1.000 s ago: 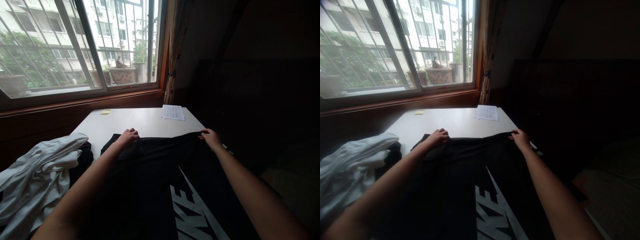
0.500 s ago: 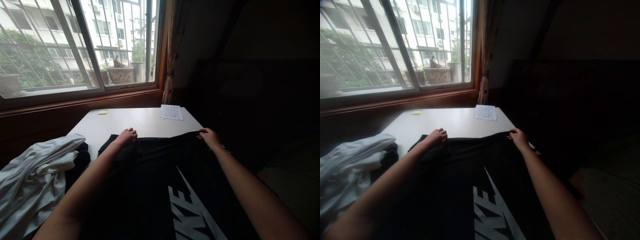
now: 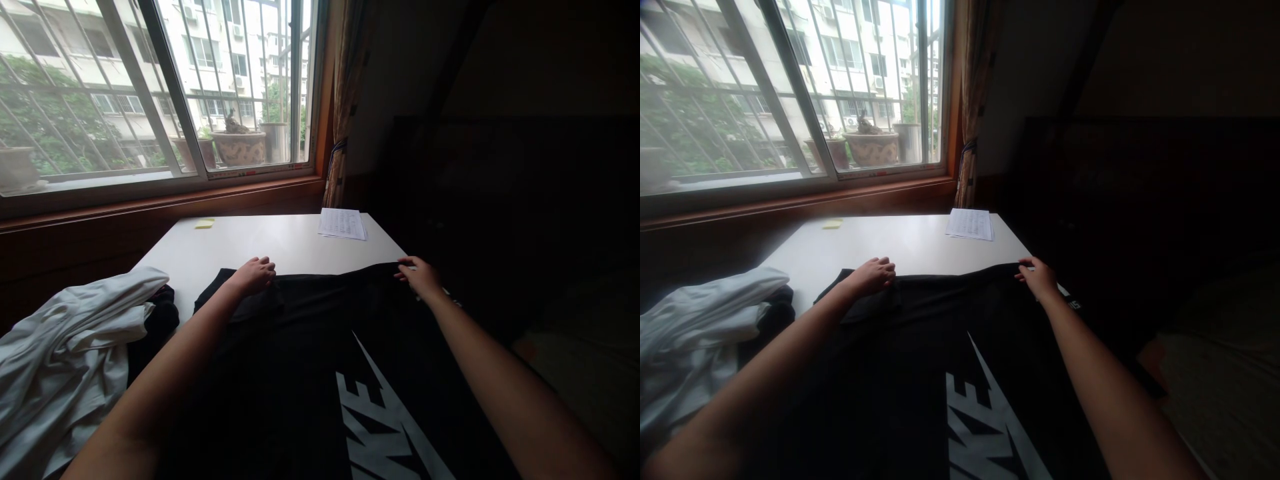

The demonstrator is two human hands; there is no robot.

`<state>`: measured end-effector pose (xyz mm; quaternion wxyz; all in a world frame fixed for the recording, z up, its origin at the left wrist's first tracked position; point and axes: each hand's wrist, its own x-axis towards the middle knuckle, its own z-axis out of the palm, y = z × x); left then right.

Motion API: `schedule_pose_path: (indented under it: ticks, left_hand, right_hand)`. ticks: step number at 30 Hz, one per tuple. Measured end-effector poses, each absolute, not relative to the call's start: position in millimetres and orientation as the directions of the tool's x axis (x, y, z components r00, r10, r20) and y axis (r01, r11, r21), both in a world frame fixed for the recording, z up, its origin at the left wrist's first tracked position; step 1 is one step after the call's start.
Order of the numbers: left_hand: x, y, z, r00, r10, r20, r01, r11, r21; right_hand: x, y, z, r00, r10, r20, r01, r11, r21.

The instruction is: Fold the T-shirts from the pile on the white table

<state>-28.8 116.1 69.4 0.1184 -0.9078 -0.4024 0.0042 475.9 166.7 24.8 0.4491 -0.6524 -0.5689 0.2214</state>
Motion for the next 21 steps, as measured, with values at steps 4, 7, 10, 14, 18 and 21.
schedule_pose_path:
  ticks: [4,7,10,14,18,21]
  left_hand:
    - [-26,117,67,0.657,0.746,0.108,0.751,-0.635,-0.183]
    - [-28,120,66,0.645,0.755,0.115,0.761,-0.623,-0.18]
    - [-31,125,64,0.622,0.771,0.138,0.781,-0.598,-0.178]
    - [-33,133,62,0.565,0.804,0.187,0.825,-0.542,-0.163]
    - [-31,137,53,0.478,0.84,0.256,0.878,-0.462,-0.122]
    - [-32,139,43,0.405,0.862,0.306,0.912,-0.405,-0.067]
  right_hand:
    - [475,164,27,0.245,0.944,0.223,0.552,0.054,-0.832]
    - [475,164,28,0.25,0.941,0.227,0.559,0.051,-0.828]
    - [475,164,28,0.256,0.938,0.233,0.564,0.05,-0.824]
    - [478,166,29,0.247,0.938,0.244,0.662,0.02,-0.749]
    - [481,169,28,0.243,0.929,0.279,0.739,0.009,-0.674]
    - [483,173,24,0.223,0.916,0.333,0.768,0.045,-0.639]
